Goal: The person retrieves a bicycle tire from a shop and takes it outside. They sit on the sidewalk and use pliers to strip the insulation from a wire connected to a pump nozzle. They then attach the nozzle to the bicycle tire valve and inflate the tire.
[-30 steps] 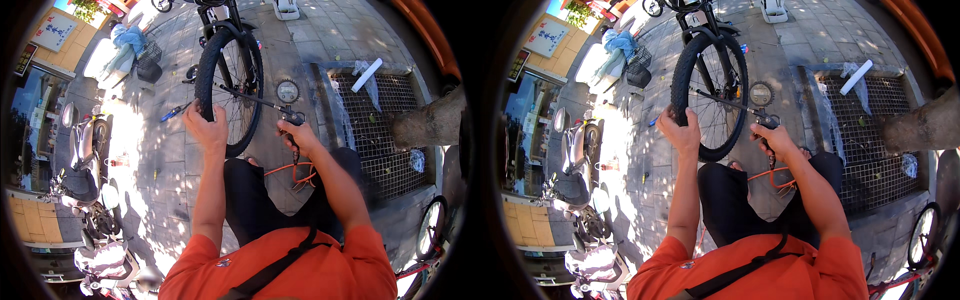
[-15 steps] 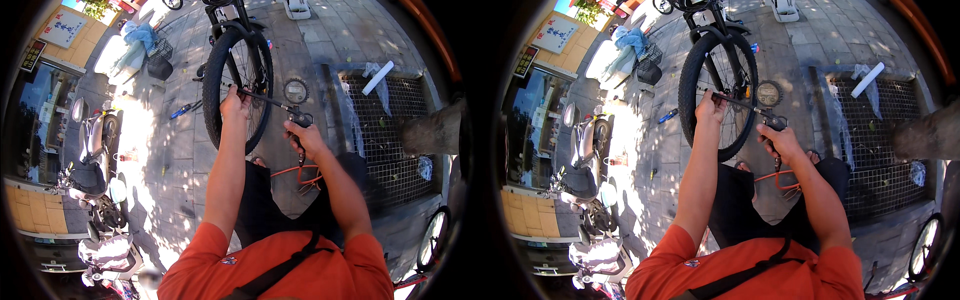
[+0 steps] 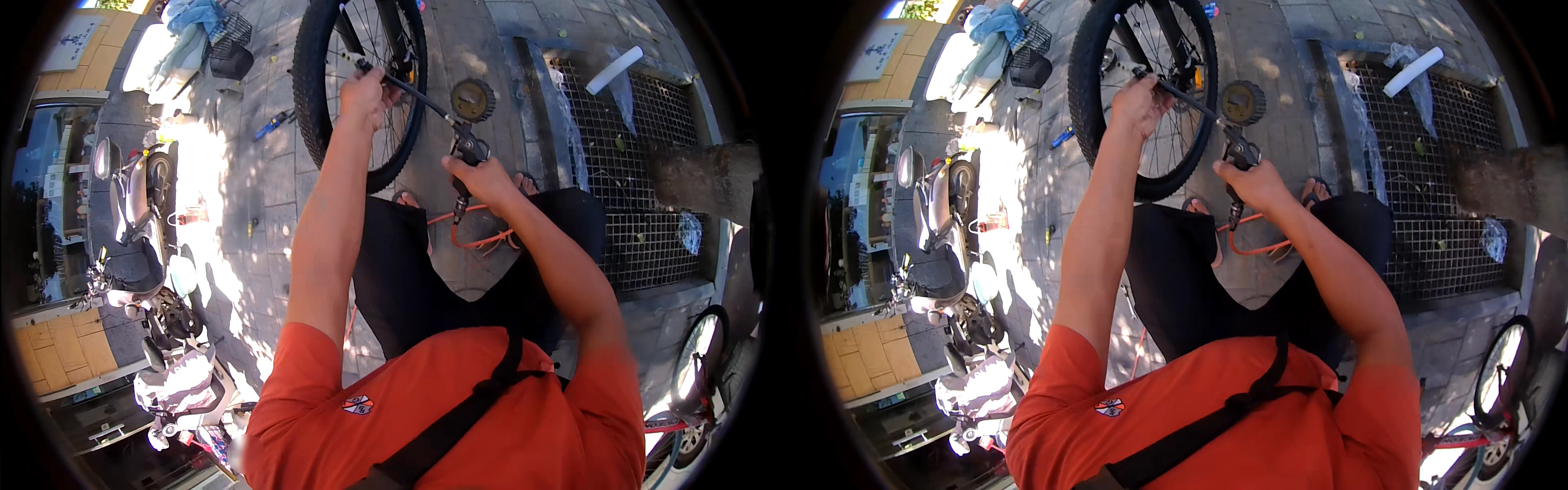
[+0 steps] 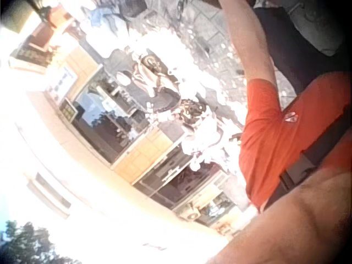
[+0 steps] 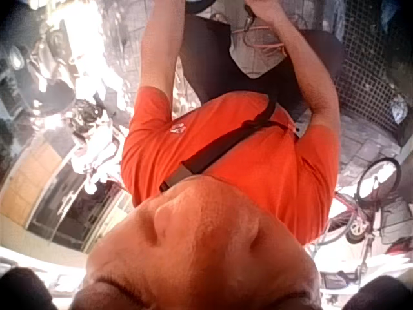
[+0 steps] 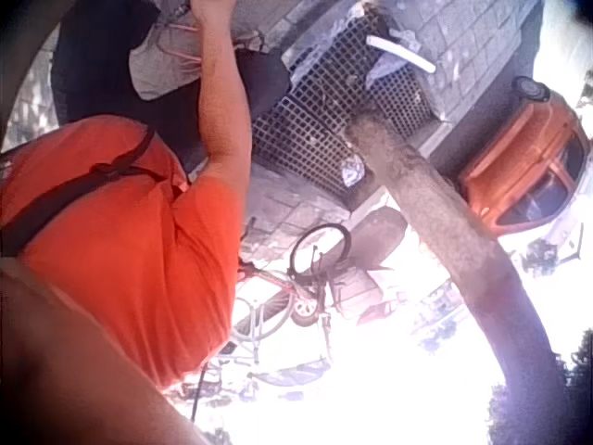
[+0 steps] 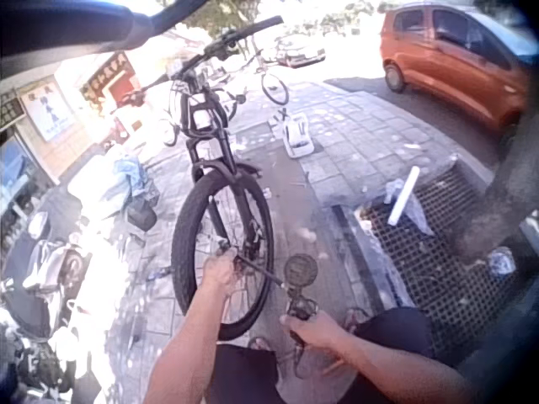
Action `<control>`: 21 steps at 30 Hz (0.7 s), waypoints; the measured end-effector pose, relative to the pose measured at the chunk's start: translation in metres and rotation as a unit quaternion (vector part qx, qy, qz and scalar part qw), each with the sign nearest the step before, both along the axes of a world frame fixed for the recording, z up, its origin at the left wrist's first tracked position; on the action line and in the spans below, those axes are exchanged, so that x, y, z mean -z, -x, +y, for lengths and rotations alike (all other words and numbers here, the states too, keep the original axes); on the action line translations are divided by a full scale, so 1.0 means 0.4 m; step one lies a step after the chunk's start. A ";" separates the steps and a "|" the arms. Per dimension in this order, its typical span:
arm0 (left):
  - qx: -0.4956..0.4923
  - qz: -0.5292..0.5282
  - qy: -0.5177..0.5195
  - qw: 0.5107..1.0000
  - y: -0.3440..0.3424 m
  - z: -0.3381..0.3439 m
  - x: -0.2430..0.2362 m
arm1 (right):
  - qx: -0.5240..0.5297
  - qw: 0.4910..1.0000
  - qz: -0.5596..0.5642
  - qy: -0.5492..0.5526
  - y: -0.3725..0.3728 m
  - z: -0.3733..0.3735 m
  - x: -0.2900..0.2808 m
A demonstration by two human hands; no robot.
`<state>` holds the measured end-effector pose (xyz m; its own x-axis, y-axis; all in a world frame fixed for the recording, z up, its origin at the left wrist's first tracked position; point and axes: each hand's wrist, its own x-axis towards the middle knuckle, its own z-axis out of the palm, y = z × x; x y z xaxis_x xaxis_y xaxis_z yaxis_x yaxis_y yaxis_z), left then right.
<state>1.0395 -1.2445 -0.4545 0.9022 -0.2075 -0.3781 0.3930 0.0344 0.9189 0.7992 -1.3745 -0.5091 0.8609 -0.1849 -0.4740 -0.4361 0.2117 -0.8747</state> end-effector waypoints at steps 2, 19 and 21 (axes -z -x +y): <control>0.044 -0.031 0.134 0.990 0.076 -0.004 -0.072 | -0.190 0.958 0.046 0.212 0.038 -0.001 0.017; 0.192 -0.158 0.516 0.820 0.345 0.455 -0.425 | 0.114 0.954 -0.168 0.219 0.195 -0.149 -0.177; 0.143 -0.140 0.581 0.789 0.351 0.507 -0.472 | 0.152 0.948 -0.190 0.206 0.274 -0.142 -0.218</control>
<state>0.8990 -1.0417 -0.2659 0.7699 -0.4781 0.4226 0.3255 0.8639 0.3844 0.6897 -1.4312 -0.4217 0.8321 -0.5540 0.0261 -0.0463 -0.1163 -0.9921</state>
